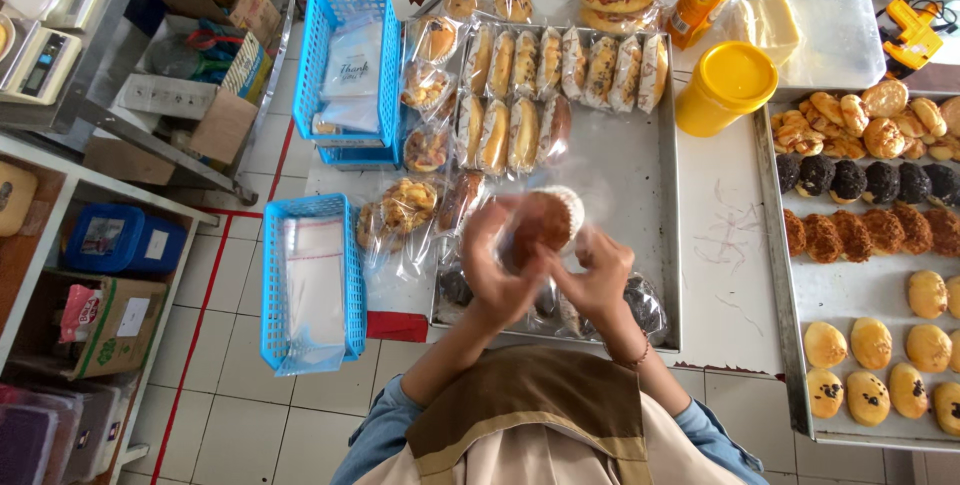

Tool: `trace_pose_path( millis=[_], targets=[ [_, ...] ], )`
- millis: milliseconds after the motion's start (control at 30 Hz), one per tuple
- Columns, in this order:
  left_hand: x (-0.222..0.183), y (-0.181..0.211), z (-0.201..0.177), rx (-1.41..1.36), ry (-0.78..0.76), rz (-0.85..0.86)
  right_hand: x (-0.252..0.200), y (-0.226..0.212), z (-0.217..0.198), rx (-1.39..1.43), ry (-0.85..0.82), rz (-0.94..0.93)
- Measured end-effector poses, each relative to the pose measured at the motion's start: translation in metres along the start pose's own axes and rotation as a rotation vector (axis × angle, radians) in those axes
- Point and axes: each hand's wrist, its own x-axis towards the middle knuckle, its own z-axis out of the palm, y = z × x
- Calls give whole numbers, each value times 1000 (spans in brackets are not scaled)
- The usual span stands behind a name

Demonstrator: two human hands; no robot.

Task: The person packs various types of bread and pastries into individual plastic bags on a work table, sealing some with adhesive tape.

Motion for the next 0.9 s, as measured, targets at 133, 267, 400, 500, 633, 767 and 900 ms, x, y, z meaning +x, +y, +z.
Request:
trace_pose_path(
  millis=[133,267,400,500,633,767,900],
  targets=[
    [-9,-35,-13,70,-138,-252,-4,9,-10,216,-119,73],
    [-26,-53,-18,-498,-51,-642,-8,3,-2,437,-134,163],
    [-22,-49,-17,-496,45,-533,-8,1,0,434,-169,153],
    [-16,-42,-25,-319,4,-410,-2,6,-1,290,-237,33],
    [-18,-40,-23,-265,49,-447,2,-5,-5,273,-88,121],
    [-24,-40,-14,-262,21,-530,19,-26,-6,240,132,128],
    [-27,-40,-11,-147,-10,-588,27,-38,-1,236,225,75]
  ],
)
